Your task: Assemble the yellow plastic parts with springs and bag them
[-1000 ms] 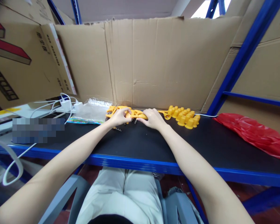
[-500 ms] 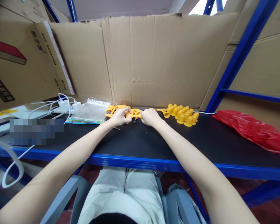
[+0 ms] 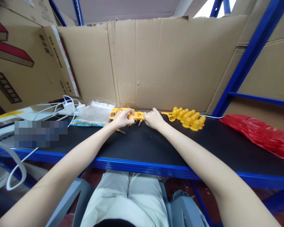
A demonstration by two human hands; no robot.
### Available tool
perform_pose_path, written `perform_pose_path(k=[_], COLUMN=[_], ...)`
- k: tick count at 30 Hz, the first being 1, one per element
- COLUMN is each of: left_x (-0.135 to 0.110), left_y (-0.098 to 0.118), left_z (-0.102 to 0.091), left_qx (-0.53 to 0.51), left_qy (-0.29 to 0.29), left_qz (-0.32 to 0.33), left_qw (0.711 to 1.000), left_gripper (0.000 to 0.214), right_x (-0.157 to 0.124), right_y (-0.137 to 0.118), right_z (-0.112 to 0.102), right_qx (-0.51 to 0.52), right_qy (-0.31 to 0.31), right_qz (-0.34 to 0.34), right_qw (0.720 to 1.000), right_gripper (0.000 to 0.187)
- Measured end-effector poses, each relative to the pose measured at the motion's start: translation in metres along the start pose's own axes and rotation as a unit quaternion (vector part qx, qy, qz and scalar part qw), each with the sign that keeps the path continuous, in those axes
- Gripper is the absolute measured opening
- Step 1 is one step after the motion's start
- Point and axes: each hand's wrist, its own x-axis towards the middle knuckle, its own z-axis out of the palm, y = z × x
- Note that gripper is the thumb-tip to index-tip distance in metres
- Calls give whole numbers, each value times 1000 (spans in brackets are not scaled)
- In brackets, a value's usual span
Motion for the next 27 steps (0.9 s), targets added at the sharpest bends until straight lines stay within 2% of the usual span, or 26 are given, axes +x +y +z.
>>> perform_pose_path(k=[6,11,14,18,20,22,24,25,27], left_x=[-2,-2,-1,0,0,1,2,2,4], left_y=[2,2,-1,-10,-15,-21,-27,-30,-36], left_z=[1,0,0,0,1,3,6,8,12], left_qx=[51,58,49,20,-26,-100,-173,-196,-201], left_qy=[16,22,22,8,-3,-14,-17,-15,-8], left_qz=[17,30,36,13,2,3,8,8,2], left_qw=[998,998,998,1000,1000,995,985,981,980], left_gripper=[30,31,31,29,28,38,57,65,66], right_x=[8,8,2,-12,-17,-21,-21,-21,-19], right_y=[7,11,15,22,26,33,43,49,64], right_z=[-5,-7,-2,11,19,25,31,34,39], right_qx=[43,84,135,210,227,239,245,242,225], right_qy=[-81,-84,-29,89,130,147,157,160,149], right_qz=[-6,-13,-32,-76,-101,-120,-95,-58,54], right_qw=[996,993,990,971,960,952,952,955,961], right_gripper=[29,26,24,30,35,38,40,41,42])
